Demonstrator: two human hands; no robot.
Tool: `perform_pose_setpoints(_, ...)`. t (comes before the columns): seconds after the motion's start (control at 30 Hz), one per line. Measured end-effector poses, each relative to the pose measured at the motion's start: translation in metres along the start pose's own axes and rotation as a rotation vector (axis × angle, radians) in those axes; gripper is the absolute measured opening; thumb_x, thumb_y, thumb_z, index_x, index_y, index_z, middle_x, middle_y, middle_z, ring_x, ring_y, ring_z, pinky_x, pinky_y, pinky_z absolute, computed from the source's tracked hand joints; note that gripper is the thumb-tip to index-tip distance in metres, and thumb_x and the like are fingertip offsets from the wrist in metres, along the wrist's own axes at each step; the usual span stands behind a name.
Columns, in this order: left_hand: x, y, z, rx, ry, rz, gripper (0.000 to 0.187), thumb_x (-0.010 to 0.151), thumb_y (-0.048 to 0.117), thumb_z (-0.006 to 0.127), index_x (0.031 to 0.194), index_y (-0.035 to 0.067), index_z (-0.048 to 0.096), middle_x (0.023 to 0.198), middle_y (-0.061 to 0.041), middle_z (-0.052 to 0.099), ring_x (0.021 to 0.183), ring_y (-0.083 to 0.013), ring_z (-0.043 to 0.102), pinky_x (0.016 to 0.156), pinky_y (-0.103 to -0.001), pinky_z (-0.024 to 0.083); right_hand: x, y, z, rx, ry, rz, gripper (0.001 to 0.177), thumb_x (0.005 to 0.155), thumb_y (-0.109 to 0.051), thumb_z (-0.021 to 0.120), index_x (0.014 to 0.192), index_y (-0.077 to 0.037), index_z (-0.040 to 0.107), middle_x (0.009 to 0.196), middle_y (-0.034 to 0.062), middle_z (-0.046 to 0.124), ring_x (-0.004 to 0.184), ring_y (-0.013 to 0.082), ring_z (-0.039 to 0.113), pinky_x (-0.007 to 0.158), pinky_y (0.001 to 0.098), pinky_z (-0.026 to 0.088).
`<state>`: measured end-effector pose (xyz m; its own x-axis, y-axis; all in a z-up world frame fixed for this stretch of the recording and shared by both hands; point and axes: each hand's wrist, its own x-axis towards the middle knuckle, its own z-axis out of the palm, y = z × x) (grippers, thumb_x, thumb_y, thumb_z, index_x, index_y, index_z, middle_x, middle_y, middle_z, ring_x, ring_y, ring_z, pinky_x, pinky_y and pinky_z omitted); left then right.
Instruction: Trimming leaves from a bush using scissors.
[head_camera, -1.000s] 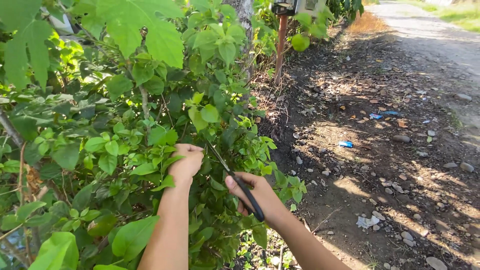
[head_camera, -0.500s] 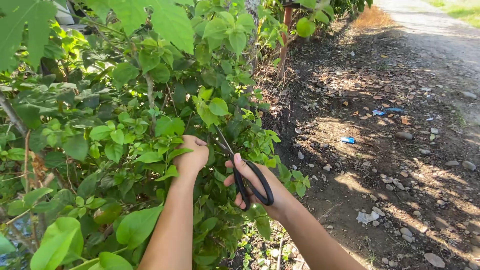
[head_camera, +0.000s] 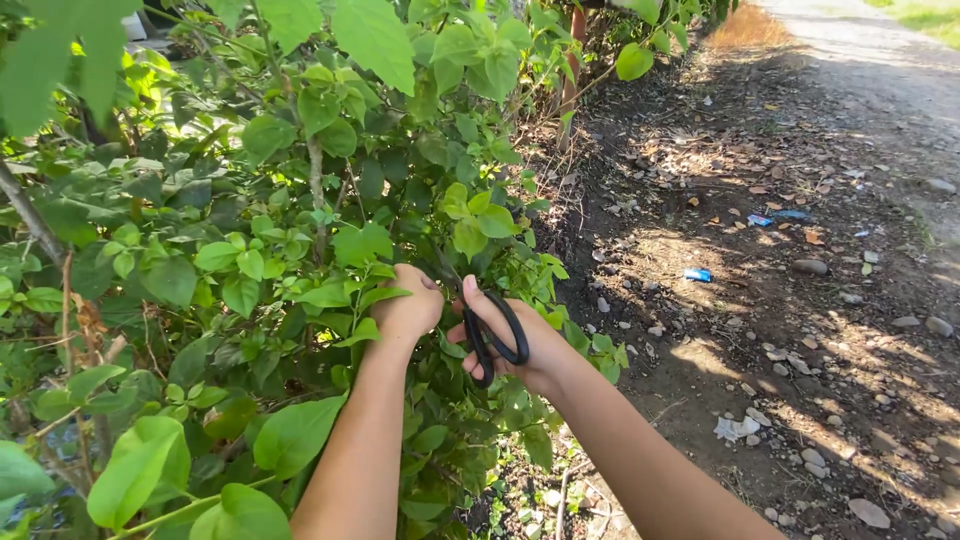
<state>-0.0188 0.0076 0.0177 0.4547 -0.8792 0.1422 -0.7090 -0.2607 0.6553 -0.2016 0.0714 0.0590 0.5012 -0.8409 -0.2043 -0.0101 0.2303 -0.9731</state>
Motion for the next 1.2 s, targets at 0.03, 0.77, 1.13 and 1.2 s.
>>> perform_pose_setpoints(0.03, -0.001, 0.001, -0.001, -0.001, 0.002, -0.003, 0.018, 0.082, 0.022, 0.072, 0.097, 0.015, 0.079, 0.105, -0.015, 0.077, 0.099, -0.0337, 0.073, 0.090, -0.043, 0.056, 0.002, -0.001, 0.001, -0.002, -0.003, 0.000, 0.077, 0.085, -0.070, 0.056, 0.127, -0.006, 0.059, 0.090, 0.0093, 0.070, 0.056, 0.0163, 0.064, 0.050, 0.0296, 0.051)
perform_pose_setpoints(0.77, -0.010, 0.011, -0.009, -0.021, -0.086, -0.028, 0.021, 0.086, 0.022, 0.068, 0.105, 0.014, 0.074, 0.114, -0.015, 0.073, 0.108, -0.0331, 0.070, 0.095, -0.044, 0.054, 0.026, -0.006, -0.004, 0.126, 0.011, 0.009, 0.074, 0.083, -0.070, 0.060, 0.125, -0.009, 0.062, 0.093, 0.0059, 0.072, 0.061, 0.0160, 0.064, 0.060, 0.0329, 0.055)
perform_pose_setpoints(1.13, -0.011, 0.002, -0.013, -0.048, -0.039, -0.018, 0.023, 0.083, 0.024, 0.070, 0.104, 0.014, 0.073, 0.115, -0.015, 0.071, 0.109, -0.0335, 0.067, 0.096, -0.045, 0.052, 0.038, 0.027, -0.005, 0.121, 0.071, -0.142, 0.060, 0.093, -0.054, 0.062, 0.124, -0.003, 0.067, 0.087, 0.0049, 0.069, 0.057, 0.0091, 0.055, 0.052, 0.0263, 0.048)
perform_pose_setpoints(1.2, -0.013, 0.005, -0.021, -0.084, -0.086, -0.027, 0.018, 0.084, 0.019, 0.066, 0.097, 0.015, 0.077, 0.112, -0.014, 0.075, 0.106, -0.0326, 0.071, 0.095, -0.043, 0.055, 0.020, 0.029, -0.004, 0.028, 0.089, -0.156, 0.059, 0.093, -0.053, 0.060, 0.127, -0.005, 0.067, 0.084, 0.0042, 0.069, 0.054, 0.0091, 0.054, 0.049, 0.0251, 0.044)
